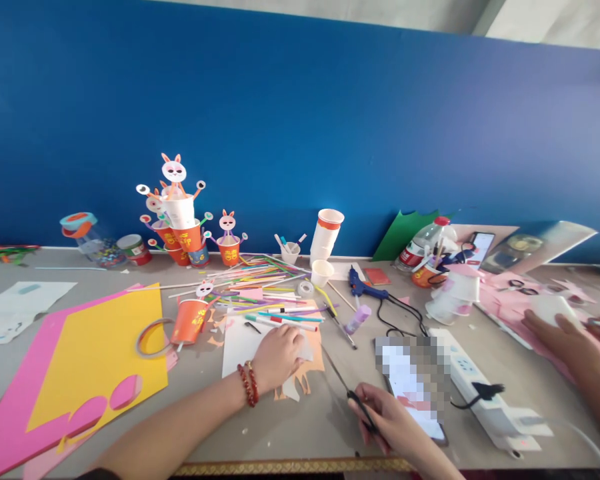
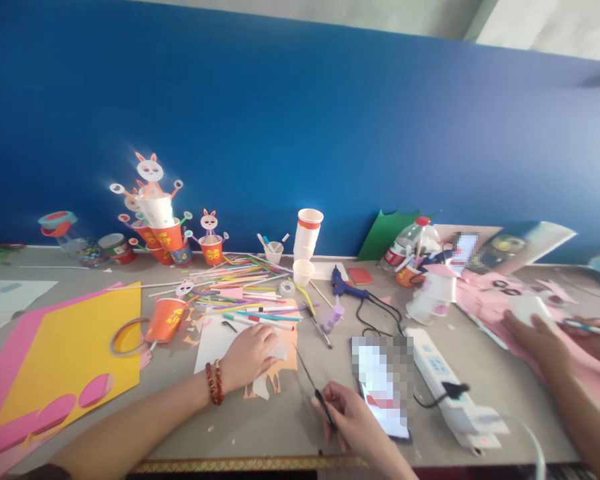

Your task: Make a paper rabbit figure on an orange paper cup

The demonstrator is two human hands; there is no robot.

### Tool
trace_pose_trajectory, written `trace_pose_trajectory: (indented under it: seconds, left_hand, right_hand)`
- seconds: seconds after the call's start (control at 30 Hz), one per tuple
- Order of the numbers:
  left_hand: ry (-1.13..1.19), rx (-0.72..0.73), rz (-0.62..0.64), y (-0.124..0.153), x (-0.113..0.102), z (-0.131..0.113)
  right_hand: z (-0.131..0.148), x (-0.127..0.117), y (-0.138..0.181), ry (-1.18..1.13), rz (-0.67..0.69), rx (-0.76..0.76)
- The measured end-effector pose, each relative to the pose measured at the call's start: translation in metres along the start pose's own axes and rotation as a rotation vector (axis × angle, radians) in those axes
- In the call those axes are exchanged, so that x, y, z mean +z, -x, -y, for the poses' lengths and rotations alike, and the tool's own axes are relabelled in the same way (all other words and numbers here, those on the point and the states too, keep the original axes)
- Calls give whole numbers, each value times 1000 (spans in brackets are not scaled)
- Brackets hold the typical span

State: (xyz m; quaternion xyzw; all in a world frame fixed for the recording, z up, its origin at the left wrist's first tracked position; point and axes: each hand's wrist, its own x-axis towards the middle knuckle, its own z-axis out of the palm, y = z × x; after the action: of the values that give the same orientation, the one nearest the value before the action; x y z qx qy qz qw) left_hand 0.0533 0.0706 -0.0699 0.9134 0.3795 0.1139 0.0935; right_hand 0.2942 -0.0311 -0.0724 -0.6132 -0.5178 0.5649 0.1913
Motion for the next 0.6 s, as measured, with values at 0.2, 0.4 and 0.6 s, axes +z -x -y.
trace_pose_trajectory:
  seconds: [0.2, 0.4, 0.6]
  left_hand:
    - [-14, 39, 40, 4, -7, 1]
    - [5, 25, 33, 5, -7, 1]
    - [91, 22, 0, 16, -5, 10]
  right_hand:
    - [-2, 2, -1, 7, 56, 42]
    - [1, 17, 4, 11, 98, 135]
    - [14, 33, -1, -23, 59, 139]
